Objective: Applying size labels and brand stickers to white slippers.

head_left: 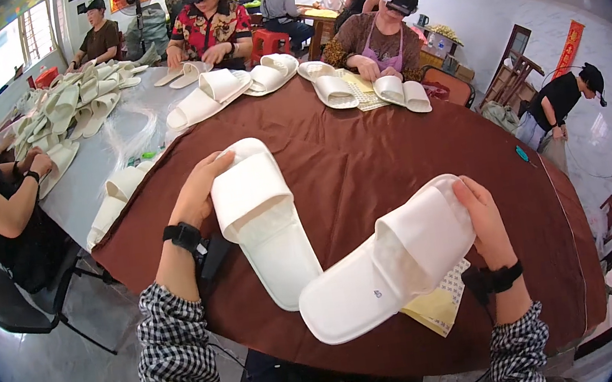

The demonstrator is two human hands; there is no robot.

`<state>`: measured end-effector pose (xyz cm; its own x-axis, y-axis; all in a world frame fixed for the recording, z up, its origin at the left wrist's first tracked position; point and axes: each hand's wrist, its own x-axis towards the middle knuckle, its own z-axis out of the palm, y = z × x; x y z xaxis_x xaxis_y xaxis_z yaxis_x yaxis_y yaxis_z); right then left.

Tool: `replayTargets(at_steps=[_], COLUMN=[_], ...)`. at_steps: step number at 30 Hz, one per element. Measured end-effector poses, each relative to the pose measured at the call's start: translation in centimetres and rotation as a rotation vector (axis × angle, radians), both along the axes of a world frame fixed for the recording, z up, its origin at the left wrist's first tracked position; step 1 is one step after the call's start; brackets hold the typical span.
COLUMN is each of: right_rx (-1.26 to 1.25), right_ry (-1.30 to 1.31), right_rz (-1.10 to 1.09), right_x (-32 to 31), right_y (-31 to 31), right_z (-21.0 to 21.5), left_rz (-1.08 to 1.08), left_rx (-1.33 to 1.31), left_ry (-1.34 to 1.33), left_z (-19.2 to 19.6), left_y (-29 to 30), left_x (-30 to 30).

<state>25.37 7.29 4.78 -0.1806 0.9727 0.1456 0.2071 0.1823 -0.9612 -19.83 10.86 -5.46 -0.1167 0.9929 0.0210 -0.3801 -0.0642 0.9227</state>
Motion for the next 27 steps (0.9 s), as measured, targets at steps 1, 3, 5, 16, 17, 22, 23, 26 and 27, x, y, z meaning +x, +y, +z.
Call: replayTargets(at_steps=[1,3,5,16,17,22,23,26,27], right_rx=[-0.035,-0.075,-0.081,-0.074,-0.083,0.157,0.291,0.295,0.361], right_ry=[-0.030,-0.054,-0.113,-0.393,-0.390,-0.553,-0.664,-0.678,-0.696], right_rz=[0.029,0.075,0.208,0.413,0.403,0.477,0.459,0.488,0.514], right_x=[0.0,-0.4,-2.4,-8.2,-7.9,-8.0,-7.8,-6.4,-5.9], right_y=[0.5,1.6,2.3,10.2,10.2,7.7,7.1,5.5,4.7], right_z=[0.0,0.0,0.5,-4.0,-4.7,-5.2,-4.7,-3.0,-2.1], left_rz=[-0.065,-0.060,-0.147,-0.308,-0.324,-0.242,-0.256,-0.226,-0.242], left_rx=[-0.002,-0.036,-0.083,-0.092,-0.044,0.033,0.035,0.060,0.066], left_ry=[0.051,0.050,0.099,0.135,0.086,0.178,0.177,0.216,0.218], left_z=[0.6,0.9,0.3,0.8,0.5,0.9,1.0,1.5,1.9], left_y=[-0.1,-0.6,-0.4,-1.1,-1.0,-1.2,-1.2,-1.4,-1.7], left_x=[0.9,2.5,2.0,3.6,3.6,3.5,3.6,4.5,4.8])
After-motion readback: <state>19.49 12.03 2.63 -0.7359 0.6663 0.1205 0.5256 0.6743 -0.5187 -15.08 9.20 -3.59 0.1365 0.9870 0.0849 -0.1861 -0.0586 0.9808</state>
